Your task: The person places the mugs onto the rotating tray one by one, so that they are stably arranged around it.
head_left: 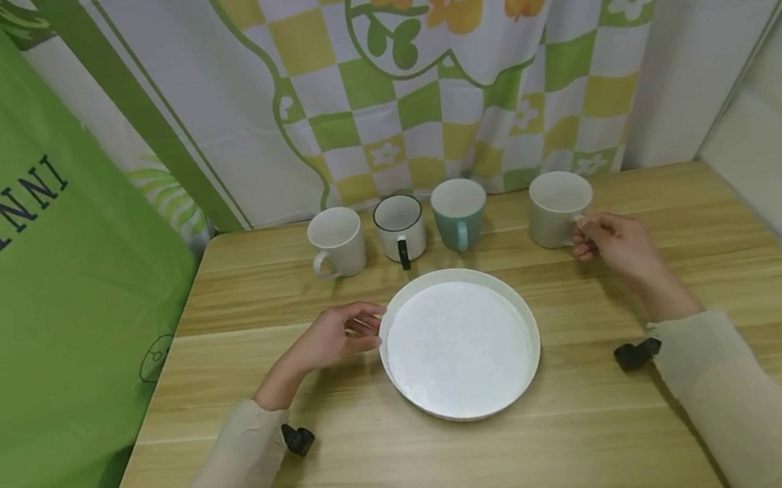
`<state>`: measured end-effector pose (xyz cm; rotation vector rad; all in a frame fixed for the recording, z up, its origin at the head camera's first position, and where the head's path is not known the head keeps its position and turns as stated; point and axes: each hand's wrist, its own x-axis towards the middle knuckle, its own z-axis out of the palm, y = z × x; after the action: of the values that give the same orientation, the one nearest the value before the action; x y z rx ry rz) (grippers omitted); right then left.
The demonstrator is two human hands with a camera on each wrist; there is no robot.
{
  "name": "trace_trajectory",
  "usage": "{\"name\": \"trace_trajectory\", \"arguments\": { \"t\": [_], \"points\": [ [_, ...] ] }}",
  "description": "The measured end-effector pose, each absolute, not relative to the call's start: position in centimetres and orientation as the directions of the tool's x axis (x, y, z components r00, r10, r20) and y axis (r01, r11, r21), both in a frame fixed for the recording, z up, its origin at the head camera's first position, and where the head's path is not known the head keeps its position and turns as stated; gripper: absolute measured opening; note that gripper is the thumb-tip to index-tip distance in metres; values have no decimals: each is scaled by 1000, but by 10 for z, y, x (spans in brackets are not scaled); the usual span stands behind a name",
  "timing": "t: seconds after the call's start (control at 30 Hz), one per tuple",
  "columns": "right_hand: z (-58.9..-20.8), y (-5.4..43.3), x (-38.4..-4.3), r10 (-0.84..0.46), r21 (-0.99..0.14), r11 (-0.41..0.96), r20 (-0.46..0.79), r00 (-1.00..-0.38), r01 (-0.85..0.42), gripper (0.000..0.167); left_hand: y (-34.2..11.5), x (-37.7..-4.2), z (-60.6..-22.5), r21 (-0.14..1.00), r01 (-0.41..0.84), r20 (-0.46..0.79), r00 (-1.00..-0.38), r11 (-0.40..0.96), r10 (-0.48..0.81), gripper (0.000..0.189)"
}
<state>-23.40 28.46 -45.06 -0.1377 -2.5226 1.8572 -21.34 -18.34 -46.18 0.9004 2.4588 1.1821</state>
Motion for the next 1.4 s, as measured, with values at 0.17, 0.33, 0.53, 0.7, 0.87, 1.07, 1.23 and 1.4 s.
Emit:
{"name": "trace_trajectory", "arguments": {
  "t": [0.17,0.33,0.53,0.7,0.87,1.07,1.23,1.4],
  "points": [
    [-450,284,-231,66,-956,286,-43,-997,60,41,-184,-214,-463,770,423,26,-770,478,638,45],
    [-448,283,-228,61,-955,294,-32,-998,48,40,-183,-213,-462,776,401,7,-778,488,629,46],
    [-447,281,-225,59,-957,287,-34,-998,50,41,-183,-213,-462,785,395,11,-779,478,626,46],
    [-443,278,-220,52,-957,289,-19,-998,33,41,-183,-214,-463,791,399,23,-777,463,629,46],
    [-438,273,-214,42,-951,308,2,-999,11,43,-183,-213,-463,787,404,25,-776,466,630,46],
    [-432,266,-206,40,-941,338,12,-999,2,48,-182,-212,-461,786,395,13,-779,475,626,45],
    [-426,260,-200,34,-941,340,20,-999,-8,49,-183,-212,-461,783,396,10,-779,480,627,45],
    [-423,254,-195,8,-946,322,41,-999,-36,45,-183,-214,-462,786,382,-3,-784,486,620,45]
  ]
}}
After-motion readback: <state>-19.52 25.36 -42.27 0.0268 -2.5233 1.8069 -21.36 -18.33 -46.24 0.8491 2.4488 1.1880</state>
